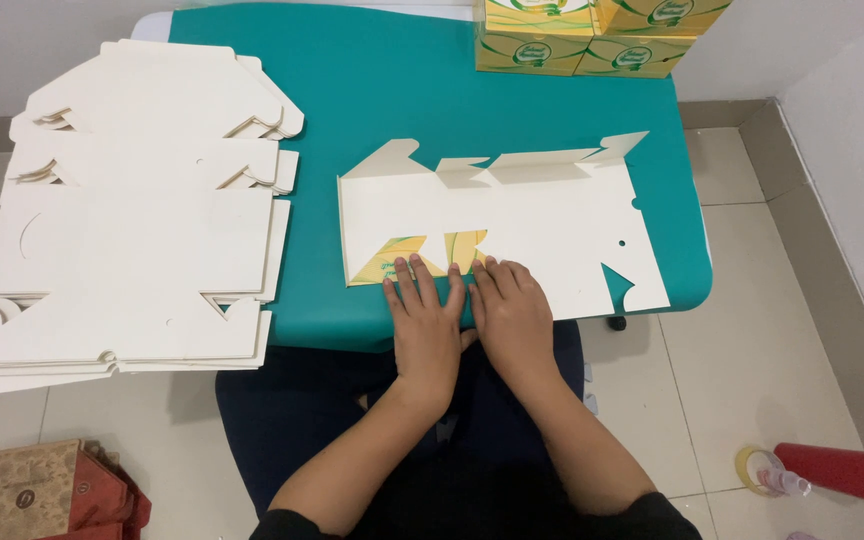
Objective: Assembling cardboard snack boxes by folding flat templates and tucking in the flaps.
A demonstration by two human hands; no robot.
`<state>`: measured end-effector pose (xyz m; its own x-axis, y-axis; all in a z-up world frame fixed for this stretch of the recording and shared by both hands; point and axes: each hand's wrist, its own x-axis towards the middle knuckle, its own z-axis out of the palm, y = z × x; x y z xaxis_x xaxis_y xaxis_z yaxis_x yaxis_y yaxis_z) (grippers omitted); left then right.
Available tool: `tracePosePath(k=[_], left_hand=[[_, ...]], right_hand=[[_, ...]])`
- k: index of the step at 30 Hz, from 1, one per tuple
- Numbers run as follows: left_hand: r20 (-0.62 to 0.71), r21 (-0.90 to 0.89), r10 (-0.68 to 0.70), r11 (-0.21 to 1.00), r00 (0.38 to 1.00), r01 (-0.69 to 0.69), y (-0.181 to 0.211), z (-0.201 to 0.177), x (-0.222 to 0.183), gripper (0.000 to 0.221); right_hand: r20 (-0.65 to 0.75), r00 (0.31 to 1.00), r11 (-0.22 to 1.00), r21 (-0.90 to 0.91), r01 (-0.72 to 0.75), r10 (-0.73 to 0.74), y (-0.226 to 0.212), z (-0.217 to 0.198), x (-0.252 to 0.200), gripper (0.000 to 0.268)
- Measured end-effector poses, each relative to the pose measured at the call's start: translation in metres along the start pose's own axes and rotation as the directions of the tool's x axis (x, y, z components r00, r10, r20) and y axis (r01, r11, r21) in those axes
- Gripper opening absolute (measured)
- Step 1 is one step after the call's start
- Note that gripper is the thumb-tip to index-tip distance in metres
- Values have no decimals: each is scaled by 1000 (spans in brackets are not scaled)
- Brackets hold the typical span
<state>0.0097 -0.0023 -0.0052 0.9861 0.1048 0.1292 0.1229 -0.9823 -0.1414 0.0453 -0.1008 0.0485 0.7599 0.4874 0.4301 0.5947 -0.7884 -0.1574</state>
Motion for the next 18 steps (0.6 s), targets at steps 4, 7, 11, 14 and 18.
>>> tracePosePath(k=[4,7,11,14,18], left_hand=[[8,-9,19,1000,1000,-19,-3,-7,1,94],[18,-1,22,1000,1000,-22,-3,-8,0,95],[31,61,5,998,999,-7,2,-5,0,96],[15,44,4,999,1000,-4,2,-4,0,93],[33,-8,29,1000,999,-28,-3,-9,1,86]], right_hand=[[65,998,999,-42,-22,24,6,-4,-9,30],[84,996,997,-71,-18,24,4,-1,-6,31],[160,986,998,39,50,-56,5,-4,2,33],[232,972,999,40,19,-27,14,-12,-2,34],[383,921,996,32,-87,68,35,-27,-14,44]])
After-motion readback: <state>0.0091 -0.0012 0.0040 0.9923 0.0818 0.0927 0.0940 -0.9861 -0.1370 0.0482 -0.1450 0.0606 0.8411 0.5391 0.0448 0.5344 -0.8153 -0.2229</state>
